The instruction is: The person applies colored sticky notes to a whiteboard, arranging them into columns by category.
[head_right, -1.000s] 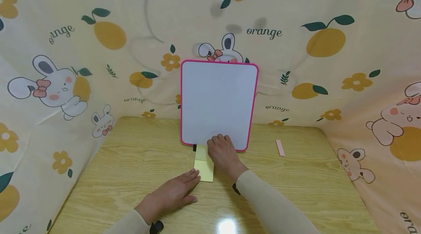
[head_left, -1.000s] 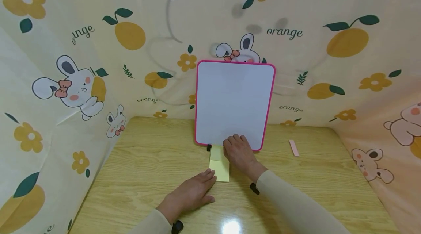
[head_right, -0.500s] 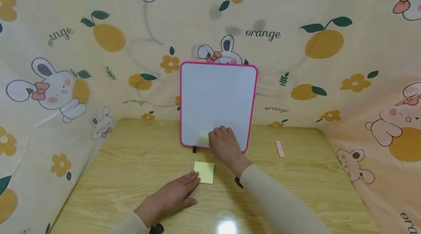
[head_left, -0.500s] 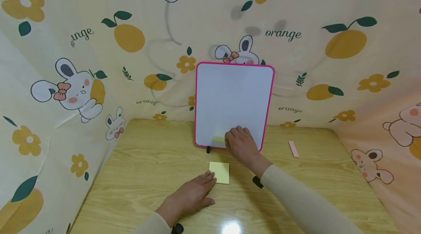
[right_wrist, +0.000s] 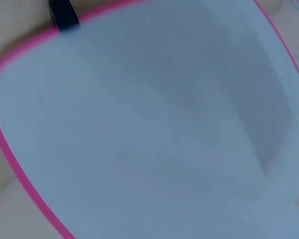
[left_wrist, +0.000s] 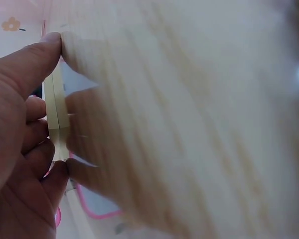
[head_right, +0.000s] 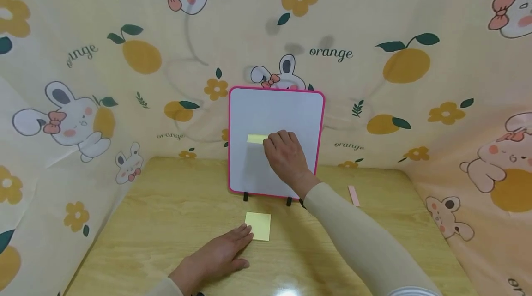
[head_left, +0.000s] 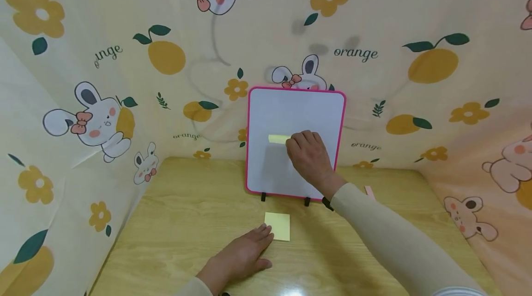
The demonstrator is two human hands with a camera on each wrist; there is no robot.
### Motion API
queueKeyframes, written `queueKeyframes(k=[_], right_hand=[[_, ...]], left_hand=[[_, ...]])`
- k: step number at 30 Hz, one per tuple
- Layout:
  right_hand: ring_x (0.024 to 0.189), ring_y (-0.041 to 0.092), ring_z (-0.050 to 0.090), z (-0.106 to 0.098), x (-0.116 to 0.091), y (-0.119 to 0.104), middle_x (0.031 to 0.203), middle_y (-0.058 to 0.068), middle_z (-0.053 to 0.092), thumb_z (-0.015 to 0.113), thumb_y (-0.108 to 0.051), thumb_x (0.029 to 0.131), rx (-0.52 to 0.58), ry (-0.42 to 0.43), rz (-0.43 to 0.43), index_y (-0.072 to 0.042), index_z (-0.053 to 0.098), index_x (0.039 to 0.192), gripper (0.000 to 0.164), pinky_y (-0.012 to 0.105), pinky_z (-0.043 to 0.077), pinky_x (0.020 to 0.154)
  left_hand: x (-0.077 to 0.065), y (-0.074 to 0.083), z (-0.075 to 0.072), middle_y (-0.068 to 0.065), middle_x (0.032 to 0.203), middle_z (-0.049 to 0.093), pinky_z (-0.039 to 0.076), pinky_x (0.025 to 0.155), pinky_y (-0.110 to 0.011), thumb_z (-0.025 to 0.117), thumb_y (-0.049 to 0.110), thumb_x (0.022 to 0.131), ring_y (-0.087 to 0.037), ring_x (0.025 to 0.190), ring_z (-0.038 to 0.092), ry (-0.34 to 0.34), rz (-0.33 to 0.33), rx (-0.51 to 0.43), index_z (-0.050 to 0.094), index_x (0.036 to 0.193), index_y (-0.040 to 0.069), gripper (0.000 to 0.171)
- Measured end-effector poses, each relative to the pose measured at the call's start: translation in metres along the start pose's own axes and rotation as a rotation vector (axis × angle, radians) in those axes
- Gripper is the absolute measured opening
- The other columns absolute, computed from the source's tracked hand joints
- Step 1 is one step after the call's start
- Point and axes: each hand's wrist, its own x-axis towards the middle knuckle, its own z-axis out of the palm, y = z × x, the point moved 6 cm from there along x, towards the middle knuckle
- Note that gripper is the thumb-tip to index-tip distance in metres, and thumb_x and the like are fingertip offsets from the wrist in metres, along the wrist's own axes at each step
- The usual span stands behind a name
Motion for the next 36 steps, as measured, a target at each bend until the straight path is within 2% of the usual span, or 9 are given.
queueKeyframes(k=[5, 10, 18, 27, 36], right_hand=[[0.095, 0.032, 0.064, 0.003, 0.021, 0.006, 0.099, 0.013, 0.067, 0.072, -0.01, 0.098, -0.022, 0.011, -0.009, -0.002, 0.058, 0.093, 0.017, 0.042, 0.055, 0.076], [0.098, 0.032, 0.065, 0.011, 0.032, 0.01, 0.101, 0.013, 0.067, 0.068, -0.012, 0.102, -0.056, 0.004, -0.022, -0.003, 0.059, 0.096, 0.014, 0.043, 0.057, 0.082], [0.1, 0.033, 0.065, 0.023, 0.03, 0.015, 0.102, 0.014, 0.068, 0.075, -0.014, 0.098, -0.105, -0.071, -0.012, -0.003, 0.059, 0.095, 0.02, 0.044, 0.059, 0.085], [0.101, 0.032, 0.065, 0.027, 0.032, 0.016, 0.103, 0.014, 0.068, 0.075, -0.015, 0.098, -0.129, -0.072, -0.008, -0.003, 0.058, 0.096, 0.021, 0.043, 0.058, 0.087], [0.103, 0.032, 0.065, 0.031, 0.036, 0.018, 0.106, 0.014, 0.069, 0.077, -0.017, 0.097, -0.131, -0.095, -0.015, -0.004, 0.059, 0.1, 0.023, 0.043, 0.058, 0.09]], left_hand=[[-0.004, -0.001, 0.001, -0.009, 0.168, 0.041, 0.037, 0.128, -0.038, 0.063, 0.049, 0.104, -0.025, 0.158, 0.035, 0.005, -0.004, -0.005, 0.048, 0.158, 0.008, 0.069], [-0.007, -0.001, 0.004, -0.008, 0.169, 0.04, 0.037, 0.127, -0.038, 0.063, 0.049, 0.104, -0.025, 0.158, 0.035, -0.002, 0.001, -0.031, 0.048, 0.159, 0.009, 0.07], [-0.009, 0.004, 0.002, -0.01, 0.166, 0.044, 0.04, 0.126, -0.037, 0.065, 0.048, 0.103, -0.026, 0.157, 0.038, 0.008, 0.016, -0.036, 0.05, 0.157, 0.008, 0.069], [-0.007, 0.003, 0.004, -0.012, 0.164, 0.047, 0.042, 0.124, -0.037, 0.062, 0.049, 0.104, -0.027, 0.155, 0.04, 0.042, 0.052, 0.007, 0.051, 0.156, 0.005, 0.068], [-0.005, -0.001, 0.0, -0.013, 0.164, 0.047, 0.042, 0.124, -0.037, 0.061, 0.048, 0.105, -0.028, 0.155, 0.04, 0.058, 0.055, -0.001, 0.051, 0.156, 0.005, 0.068]])
